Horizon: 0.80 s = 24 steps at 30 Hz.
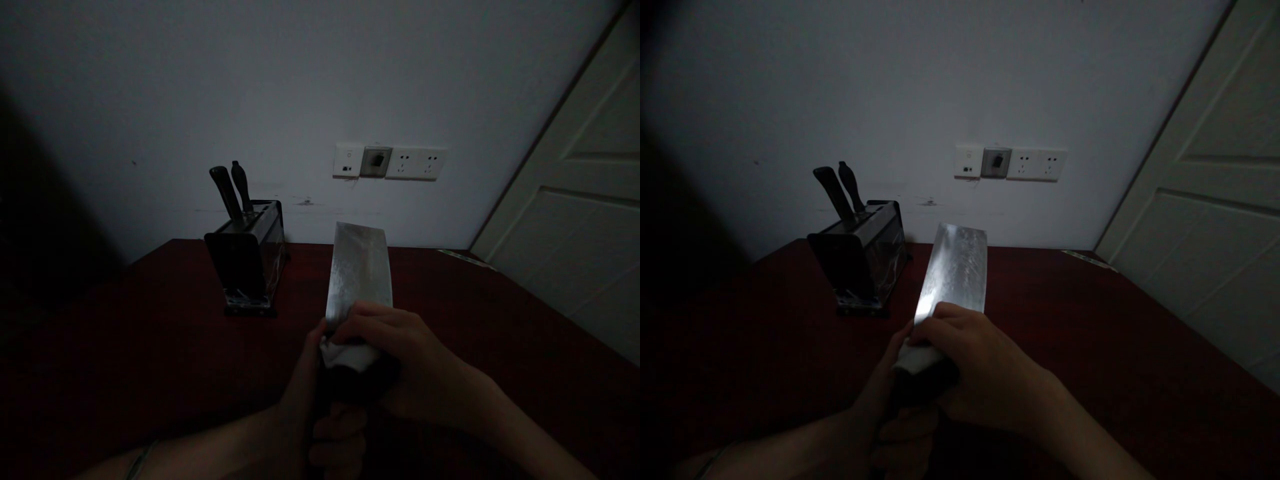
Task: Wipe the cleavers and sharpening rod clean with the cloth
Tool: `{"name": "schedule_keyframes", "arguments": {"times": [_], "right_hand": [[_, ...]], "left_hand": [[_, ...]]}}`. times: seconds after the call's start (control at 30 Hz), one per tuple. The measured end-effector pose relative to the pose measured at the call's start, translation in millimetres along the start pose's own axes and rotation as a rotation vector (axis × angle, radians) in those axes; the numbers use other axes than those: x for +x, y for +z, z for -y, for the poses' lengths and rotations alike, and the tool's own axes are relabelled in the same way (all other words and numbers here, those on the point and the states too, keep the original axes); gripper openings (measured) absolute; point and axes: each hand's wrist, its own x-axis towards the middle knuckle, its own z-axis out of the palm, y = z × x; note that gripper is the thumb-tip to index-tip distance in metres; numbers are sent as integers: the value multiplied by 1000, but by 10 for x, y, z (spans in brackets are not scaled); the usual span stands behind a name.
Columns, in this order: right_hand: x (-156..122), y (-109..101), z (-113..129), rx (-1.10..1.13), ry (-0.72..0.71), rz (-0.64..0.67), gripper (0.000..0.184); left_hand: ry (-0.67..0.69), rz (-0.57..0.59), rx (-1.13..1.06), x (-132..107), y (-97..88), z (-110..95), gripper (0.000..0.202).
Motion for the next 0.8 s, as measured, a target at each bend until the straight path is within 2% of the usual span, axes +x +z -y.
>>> {"name": "schedule_keyframes", "arguments": {"times": [0.07, 0.23, 0.5, 0.7, 0.8], "right_hand": [[-1, -2, -5, -1, 3, 1, 40], [-19, -55, -21, -61, 12, -45, 33], [-4, -3, -15, -8, -23, 13, 44], [-11, -33, -32, -54, -15, -41, 35], [-1, -23, -28, -59, -24, -11, 36]], "left_hand": [[-6, 7, 24, -6, 8, -11, 78], [44, -81, -13, -43, 107, -41, 78], [25, 12, 40, -19, 30, -33, 77], [35, -40, -8, -39, 66, -57, 78], [-2, 4, 18, -23, -4, -54, 78]]}}
